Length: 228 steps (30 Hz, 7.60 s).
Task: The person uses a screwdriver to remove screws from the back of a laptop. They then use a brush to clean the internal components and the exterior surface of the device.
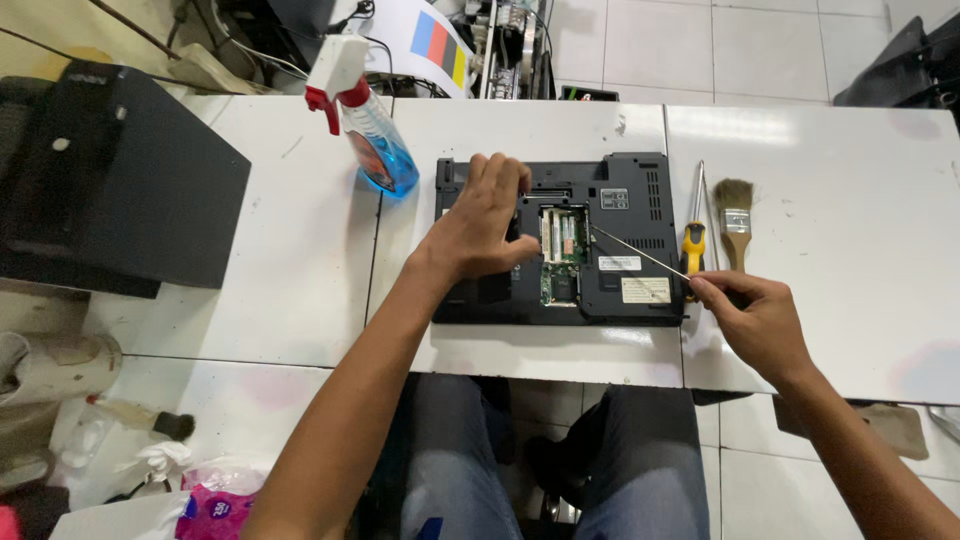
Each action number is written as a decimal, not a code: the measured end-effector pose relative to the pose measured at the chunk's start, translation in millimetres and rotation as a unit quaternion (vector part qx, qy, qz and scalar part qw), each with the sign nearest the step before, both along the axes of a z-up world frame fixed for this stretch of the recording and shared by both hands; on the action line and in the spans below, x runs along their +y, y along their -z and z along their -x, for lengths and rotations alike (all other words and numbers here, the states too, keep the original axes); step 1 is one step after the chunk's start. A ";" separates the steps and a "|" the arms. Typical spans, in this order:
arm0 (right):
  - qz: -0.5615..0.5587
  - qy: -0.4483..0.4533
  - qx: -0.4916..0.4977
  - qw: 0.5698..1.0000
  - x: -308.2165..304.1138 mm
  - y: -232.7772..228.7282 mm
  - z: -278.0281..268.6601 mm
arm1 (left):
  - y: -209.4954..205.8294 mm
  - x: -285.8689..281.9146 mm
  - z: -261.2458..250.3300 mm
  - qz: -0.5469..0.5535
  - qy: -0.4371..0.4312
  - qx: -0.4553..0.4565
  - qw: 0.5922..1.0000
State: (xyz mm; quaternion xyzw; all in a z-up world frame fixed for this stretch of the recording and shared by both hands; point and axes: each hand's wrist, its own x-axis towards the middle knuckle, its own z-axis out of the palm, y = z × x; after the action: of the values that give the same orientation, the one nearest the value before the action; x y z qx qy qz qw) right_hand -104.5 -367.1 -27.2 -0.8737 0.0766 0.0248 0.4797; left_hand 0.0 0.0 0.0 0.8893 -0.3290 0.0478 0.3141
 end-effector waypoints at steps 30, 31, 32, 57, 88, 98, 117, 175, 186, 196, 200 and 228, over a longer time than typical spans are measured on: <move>0.129 -0.050 -0.114 0.984 67.7 -16.6 20.9 | 86.4 136.5 38.5 -0.121 -0.126 -0.118 0.977; 0.126 -0.057 -0.116 0.984 74.8 -20.0 24.4 | 88.1 134.5 37.2 -0.124 -0.134 -0.118 0.976; 0.113 -0.040 -0.126 0.985 81.5 -23.4 28.2 | 89.8 132.4 35.8 -0.091 -0.112 -0.136 0.980; 0.007 -0.023 -0.081 0.996 219.4 18.1 67.1 | 71.1 161.4 97.0 0.073 -0.255 -0.078 0.961; 0.021 0.088 -0.062 0.994 56.8 3.6 34.0 | 97.7 -22.6 8.0 -0.144 -0.018 -0.174 0.974; 0.013 0.073 -0.122 0.990 74.8 10.4 -0.2 | 92.3 -23.0 -2.3 -0.132 0.038 -0.151 0.979; 0.147 -0.112 -0.098 0.978 74.0 -60.5 -6.9 | 97.1 0.4 -6.9 0.164 -0.074 0.060 0.982; 0.581 -0.463 -0.093 0.663 182.9 -187.2 -75.9 | 26.6 -21.1 -0.5 0.180 0.039 0.086 0.979; 0.632 -0.495 -0.183 0.568 171.9 -168.0 -78.4 | 45.7 -28.7 -5.4 0.148 0.029 0.036 0.988; 0.633 -0.491 -0.147 0.580 162.1 -154.6 -78.1 | 35.0 -31.2 1.6 0.184 0.073 0.087 0.976; 0.590 -0.456 -0.102 0.658 175.2 -191.1 -64.6 | 36.4 -31.3 0.5 0.138 0.081 0.077 0.984; 0.528 -0.238 -0.165 0.798 39.9 -126.5 -63.1 | 39.6 -15.9 -11.1 -0.166 0.079 0.110 0.977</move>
State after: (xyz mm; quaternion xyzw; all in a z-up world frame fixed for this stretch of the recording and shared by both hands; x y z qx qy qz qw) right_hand -41.4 -327.2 99.3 -0.9731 -0.2131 -0.0508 -0.0712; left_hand 11.1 -15.9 -39.6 0.9000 -0.3652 -0.1304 0.1991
